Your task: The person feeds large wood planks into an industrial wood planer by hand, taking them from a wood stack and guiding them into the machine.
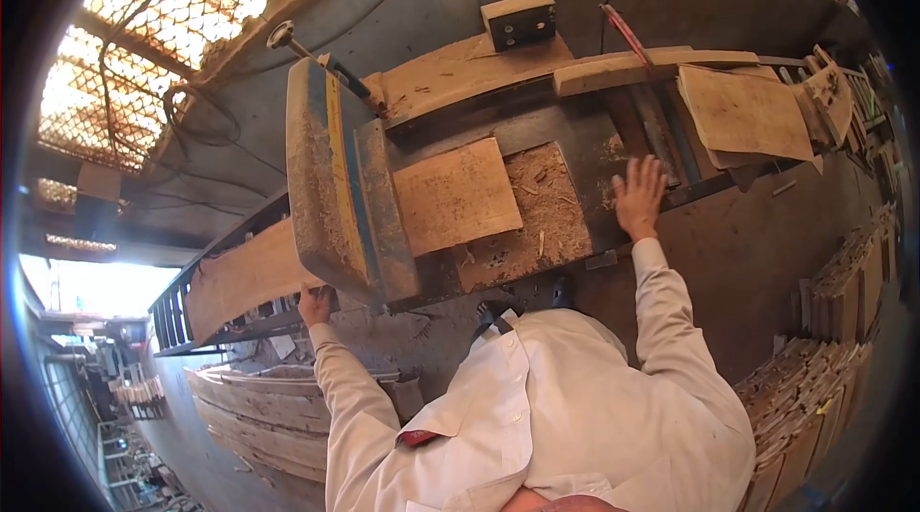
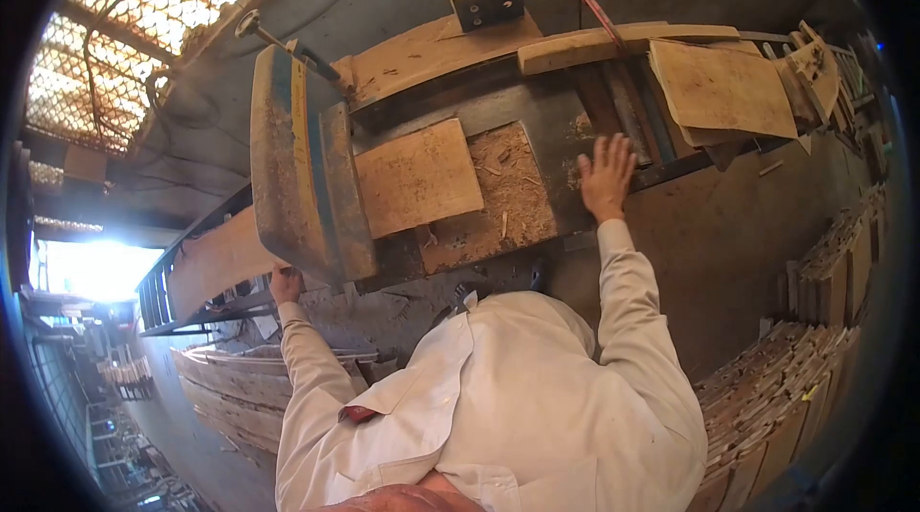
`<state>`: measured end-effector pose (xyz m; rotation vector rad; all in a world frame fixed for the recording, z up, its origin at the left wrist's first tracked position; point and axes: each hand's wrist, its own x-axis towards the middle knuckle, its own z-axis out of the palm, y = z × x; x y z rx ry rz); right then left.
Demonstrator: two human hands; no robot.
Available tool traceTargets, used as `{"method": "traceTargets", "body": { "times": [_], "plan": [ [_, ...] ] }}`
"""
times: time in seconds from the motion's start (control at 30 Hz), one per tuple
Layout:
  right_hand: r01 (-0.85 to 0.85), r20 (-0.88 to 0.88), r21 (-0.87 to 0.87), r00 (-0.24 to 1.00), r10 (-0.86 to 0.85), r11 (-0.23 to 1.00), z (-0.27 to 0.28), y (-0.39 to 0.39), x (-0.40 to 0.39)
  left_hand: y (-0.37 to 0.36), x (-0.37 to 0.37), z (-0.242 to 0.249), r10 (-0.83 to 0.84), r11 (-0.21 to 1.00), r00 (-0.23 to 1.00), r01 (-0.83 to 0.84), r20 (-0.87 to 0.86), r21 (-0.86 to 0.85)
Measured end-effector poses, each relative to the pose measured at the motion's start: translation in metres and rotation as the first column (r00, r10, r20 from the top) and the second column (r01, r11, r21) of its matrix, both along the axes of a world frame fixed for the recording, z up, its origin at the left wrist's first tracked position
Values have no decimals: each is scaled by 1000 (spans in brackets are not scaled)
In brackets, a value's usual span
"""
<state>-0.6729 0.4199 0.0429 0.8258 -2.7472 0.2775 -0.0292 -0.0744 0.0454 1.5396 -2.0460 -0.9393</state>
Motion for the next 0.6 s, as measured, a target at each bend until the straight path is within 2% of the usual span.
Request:
{"method": "traceTargets", "body": {
  "times": [0.03, 0.07, 0.1, 0.13, 0.17, 0.2, 0.23, 0.27, 0.3, 0.33, 0.4, 0.43, 0.5, 0.6],
  "plan": [
    [135, -45, 1, 990, -134, 991, -4, 6, -8, 2, -2, 6, -31, 954, 859, 179, 512, -242],
    [71, -36, -75, 997, -74, 995, 1, 9, -4, -15, 2, -14, 48, 998, 994, -43, 97, -53],
    [8, -33, -150, 999, -13, 989, 8, 10, 2, -31, 5, -32, 250, 965, 909, -208, -333, 157],
    [-60, -36, -221, 998, 53, 973, 12, 10, 8, -19, -11, -15, 471, 868, 739, -290, -481, 403],
    [-89, -11, -191, 996, 88, 978, 14, 5, 15, -12, -21, -4, 680, 713, 506, -291, -530, 638],
    [-116, 16, -162, 993, 120, 980, 16, -3, 23, -12, -22, -10, 394, 896, 815, -236, -426, 377],
    [-146, 42, -132, 987, 153, 980, 18, -9, 28, -13, -22, -17, 143, 989, 970, -133, -197, 65],
    [-140, 47, -177, 988, 150, 974, 18, -15, 24, 6, -38, -3, -12, 991, 999, 17, 40, -133],
    [-133, 62, -175, 987, 146, 976, 14, -21, 25, 17, -45, 7, -120, 936, 947, 207, 298, -283],
    [-130, 66, -174, 988, 143, 976, 11, -30, 21, 0, -38, -20, -182, 942, 971, 217, 153, -255],
    [-114, 95, -186, 986, 134, 976, 10, -44, 13, 15, -56, -31, -224, 971, 960, 206, -166, -123],
    [-97, 131, -199, 984, 125, 975, 10, -51, 12, 30, -65, -31, -244, 969, 944, 231, -221, -84],
    [-46, 197, -222, 976, 91, 974, 11, -62, 9, 57, -74, -25, -318, 948, 926, 306, -206, -85],
    [34, 282, -242, 959, 37, 970, 11, -67, 3, 71, -78, -19, -407, 905, 910, 389, -81, -176]
  ]
}}
